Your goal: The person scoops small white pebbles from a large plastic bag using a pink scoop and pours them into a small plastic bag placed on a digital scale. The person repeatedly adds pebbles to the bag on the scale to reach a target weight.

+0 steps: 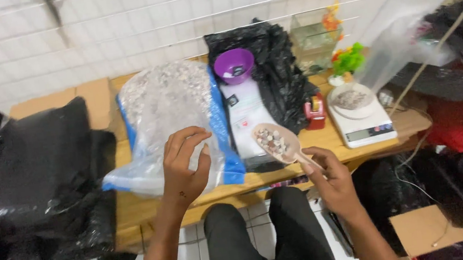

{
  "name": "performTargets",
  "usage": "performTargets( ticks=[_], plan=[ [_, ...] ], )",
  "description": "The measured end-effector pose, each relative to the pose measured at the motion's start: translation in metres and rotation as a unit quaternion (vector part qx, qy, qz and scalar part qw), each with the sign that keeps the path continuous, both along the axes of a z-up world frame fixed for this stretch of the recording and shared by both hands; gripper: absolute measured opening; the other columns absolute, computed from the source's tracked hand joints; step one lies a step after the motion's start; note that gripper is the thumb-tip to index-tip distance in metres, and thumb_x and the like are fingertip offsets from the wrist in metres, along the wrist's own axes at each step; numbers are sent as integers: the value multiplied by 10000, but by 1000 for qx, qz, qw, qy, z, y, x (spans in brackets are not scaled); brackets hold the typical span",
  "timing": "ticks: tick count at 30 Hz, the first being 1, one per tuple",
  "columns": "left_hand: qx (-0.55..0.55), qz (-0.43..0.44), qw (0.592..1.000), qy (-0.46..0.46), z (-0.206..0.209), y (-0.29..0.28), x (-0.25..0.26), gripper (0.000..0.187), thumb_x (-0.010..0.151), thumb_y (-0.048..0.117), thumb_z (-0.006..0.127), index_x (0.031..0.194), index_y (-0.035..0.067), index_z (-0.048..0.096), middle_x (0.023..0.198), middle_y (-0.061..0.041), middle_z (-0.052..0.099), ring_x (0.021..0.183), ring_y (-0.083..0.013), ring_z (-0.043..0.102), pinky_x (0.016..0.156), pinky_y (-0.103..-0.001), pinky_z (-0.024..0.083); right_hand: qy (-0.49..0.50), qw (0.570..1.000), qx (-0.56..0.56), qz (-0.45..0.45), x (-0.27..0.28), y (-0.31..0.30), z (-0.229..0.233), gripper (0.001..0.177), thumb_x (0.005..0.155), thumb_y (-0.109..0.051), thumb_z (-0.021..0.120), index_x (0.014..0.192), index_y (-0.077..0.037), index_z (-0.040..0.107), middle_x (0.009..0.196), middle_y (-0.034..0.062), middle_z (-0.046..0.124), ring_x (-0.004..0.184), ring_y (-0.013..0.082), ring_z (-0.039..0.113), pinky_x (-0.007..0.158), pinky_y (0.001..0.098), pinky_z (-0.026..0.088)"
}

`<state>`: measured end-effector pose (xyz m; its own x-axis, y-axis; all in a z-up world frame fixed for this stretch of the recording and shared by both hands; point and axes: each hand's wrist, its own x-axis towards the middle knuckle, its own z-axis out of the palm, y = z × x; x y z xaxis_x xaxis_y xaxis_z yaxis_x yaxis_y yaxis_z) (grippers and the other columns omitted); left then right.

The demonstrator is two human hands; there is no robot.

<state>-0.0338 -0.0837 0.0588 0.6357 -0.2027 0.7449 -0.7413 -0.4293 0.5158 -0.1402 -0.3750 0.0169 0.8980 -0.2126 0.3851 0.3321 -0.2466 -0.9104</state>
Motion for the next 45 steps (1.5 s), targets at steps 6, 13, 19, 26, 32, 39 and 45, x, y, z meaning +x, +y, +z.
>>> performTargets(
  ticks=[6, 13, 19, 26, 32, 39, 45],
  plan=[
    [-10, -90, 995, -28, 21, -72, 19, 279, 922, -10, 613, 1129, 114, 752, 1045, -73, 695, 1001, -334, 693, 895, -470, 532, -19, 994, -12, -105, -9, -54, 29, 299, 982, -98, 677, 1271, -24, 685, 790, 85, 643, 745, 140, 552, 720, 342, 534],
    [-4, -170, 985, -3, 52, -154, 22, 299, 937, -24, 582, 1174, 70, 739, 1044, -151, 707, 968, -357, 697, 876, -508, 543, -36, 982, -3, -185, -22, -134, 40, 313, 1032, -118, 674, 1319, 5, 652, 956, 129, 675, 859, 154, 581, 855, 367, 531],
    [37, -205, 978, 7, 46, -201, 26, 253, 967, 34, 599, 1172, 102, 731, 1064, -103, 700, 1019, -337, 687, 898, -462, 545, -57, 975, -38, -211, -38, -173, 64, 305, 1073, -117, 640, 1347, 15, 613, 841, 89, 600, 673, 104, 506, 618, 256, 463],
    [216, -224, 950, -5, -61, -276, 19, 332, 869, 230, 628, 1186, 165, 707, 1150, -115, 673, 1066, -365, 640, 851, -482, 484, -57, 972, -10, -229, -48, -195, 43, 286, 1063, -112, 636, 1321, 9, 613, 767, 80, 579, 559, 91, 465, 515, 238, 403],
    [299, -250, 921, 30, -90, -333, 9, 331, 866, 199, 566, 1153, 113, 705, 1238, -146, 664, 1162, -356, 610, 897, -485, 446, -43, 970, 10, -239, -56, -204, 36, 264, 1053, -97, 625, 1297, 4, 629, 681, 67, 542, 519, 79, 422, 483, 227, 362],
    [373, -218, 898, 84, -94, -352, 17, 392, 933, 254, 540, 1277, 135, 689, 1230, -156, 634, 1173, -338, 591, 914, -452, 457, -43, 967, 28, -251, -62, -220, 20, 280, 1053, -85, 613, 1308, 32, 610, 668, 74, 523, 516, 93, 405, 489, 239, 348],
    [376, -191, 905, 55, -119, -359, 30, 375, 914, 308, 620, 1265, 191, 679, 1207, -130, 601, 1123, -333, 590, 894, -449, 451, -34, 964, 42, -260, -61, -223, 10, 270, 1044, -88, 622, 1290, 23, 620, 669, 65, 517, 530, 84, 412, 488, 228, 348]
  ],
)
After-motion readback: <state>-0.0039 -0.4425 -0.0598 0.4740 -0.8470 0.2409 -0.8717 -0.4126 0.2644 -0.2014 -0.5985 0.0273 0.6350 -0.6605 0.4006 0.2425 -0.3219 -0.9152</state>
